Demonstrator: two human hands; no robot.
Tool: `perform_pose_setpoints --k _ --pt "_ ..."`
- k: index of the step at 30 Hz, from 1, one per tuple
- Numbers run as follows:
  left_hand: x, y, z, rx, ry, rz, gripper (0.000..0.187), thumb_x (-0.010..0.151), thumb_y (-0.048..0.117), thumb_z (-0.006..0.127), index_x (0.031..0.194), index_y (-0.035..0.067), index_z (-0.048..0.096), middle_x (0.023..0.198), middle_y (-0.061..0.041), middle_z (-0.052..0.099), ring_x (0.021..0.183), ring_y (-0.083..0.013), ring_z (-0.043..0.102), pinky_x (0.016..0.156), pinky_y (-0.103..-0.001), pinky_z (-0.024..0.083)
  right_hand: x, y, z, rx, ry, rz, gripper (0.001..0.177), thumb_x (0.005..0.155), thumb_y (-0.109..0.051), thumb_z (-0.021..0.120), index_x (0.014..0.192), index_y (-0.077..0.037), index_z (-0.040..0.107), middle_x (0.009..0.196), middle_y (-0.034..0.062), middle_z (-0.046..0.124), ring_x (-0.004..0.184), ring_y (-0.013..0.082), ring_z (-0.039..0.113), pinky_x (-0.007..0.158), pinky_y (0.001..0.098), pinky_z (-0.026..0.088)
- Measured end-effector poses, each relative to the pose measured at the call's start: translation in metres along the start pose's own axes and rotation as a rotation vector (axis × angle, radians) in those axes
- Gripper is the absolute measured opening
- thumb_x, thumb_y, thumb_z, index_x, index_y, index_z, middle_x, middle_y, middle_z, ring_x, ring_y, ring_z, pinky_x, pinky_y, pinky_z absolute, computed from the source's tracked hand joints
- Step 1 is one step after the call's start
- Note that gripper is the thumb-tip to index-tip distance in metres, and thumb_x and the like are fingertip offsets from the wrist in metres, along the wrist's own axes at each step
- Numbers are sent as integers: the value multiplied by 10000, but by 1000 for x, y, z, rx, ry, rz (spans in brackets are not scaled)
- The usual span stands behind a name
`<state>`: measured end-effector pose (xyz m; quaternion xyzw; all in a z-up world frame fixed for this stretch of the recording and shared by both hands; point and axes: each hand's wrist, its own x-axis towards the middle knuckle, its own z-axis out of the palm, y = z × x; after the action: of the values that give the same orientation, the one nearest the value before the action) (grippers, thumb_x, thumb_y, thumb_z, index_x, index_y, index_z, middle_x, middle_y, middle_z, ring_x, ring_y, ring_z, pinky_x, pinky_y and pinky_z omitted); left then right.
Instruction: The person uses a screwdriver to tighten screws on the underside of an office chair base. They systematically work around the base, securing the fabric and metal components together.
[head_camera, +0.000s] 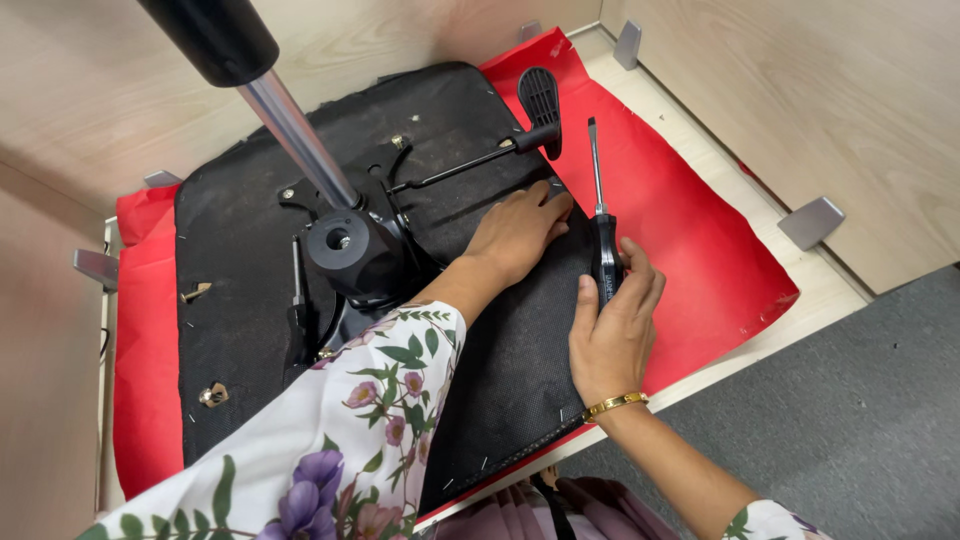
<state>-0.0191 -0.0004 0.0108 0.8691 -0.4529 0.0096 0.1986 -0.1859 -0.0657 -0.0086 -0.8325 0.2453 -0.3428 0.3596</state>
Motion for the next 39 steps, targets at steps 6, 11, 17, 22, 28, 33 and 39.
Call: perform_pose_setpoints --k 6,11,17,22,28,33,39 --pt "0 0 12 113 42 -7 327 967 304 588 1252 144 611 1225 -116 603 1121 -307 608 907 -465 501 0 0 -1 6 5 -23 543 1004 -204 611 1458 -1 396 1354 226 461 1201 403 577 957 503 513" --pt "8 3 21 210 36 13 345 979 325 547 1231 97 611 1296 -129 598 1154 -306 602 886 -449 523 0 2 -1 16 -28 -3 565 1003 -238 576 1469 13 379 1381 232 445 1161 389 607 933 486 523" --pt "13 2 24 233 2 -27 337 1016 354 515 1181 88 637 1220 -119 632 1117 -290 624 853 -428 554 1 5 3 -26 5 -7 579 1006 -261 572 1479 17 388 1375 228 446 1166 382 610 942 474 527" --pt "12 0 23 214 -3 -47 334 1000 381 526 1157 116 657 1178 -111 641 1095 -291 623 828 -429 552 2 1 2 -49 -11 27 567 1004 -273 558 1479 -10 397 1379 214 452 1164 372 608 929 467 528" --pt "19 -3 37 230 22 -16 326 1013 370 531 1061 99 705 1120 -100 684 1041 -289 655 792 -415 573 2 5 2 -27 -9 5 508 1023 -281 535 1454 -30 438 1368 200 465 1179 357 602 958 459 522" --pt "19 3 30 169 47 -89 357 1013 363 527 978 78 738 1102 -113 698 1041 -312 655 801 -436 575 2 2 3 -42 18 -16 496 1031 -278 537 1443 -18 442 1369 204 470 1206 372 586 985 466 504" --pt "4 1 8 -4 39 -46 432 918 345 617 1219 35 609 1153 -175 646 1083 -371 619 850 -485 551 1 6 5 -38 35 -24 480 1042 -268 534 1443 -19 448 1361 213 469 1222 381 580 1006 471 495"
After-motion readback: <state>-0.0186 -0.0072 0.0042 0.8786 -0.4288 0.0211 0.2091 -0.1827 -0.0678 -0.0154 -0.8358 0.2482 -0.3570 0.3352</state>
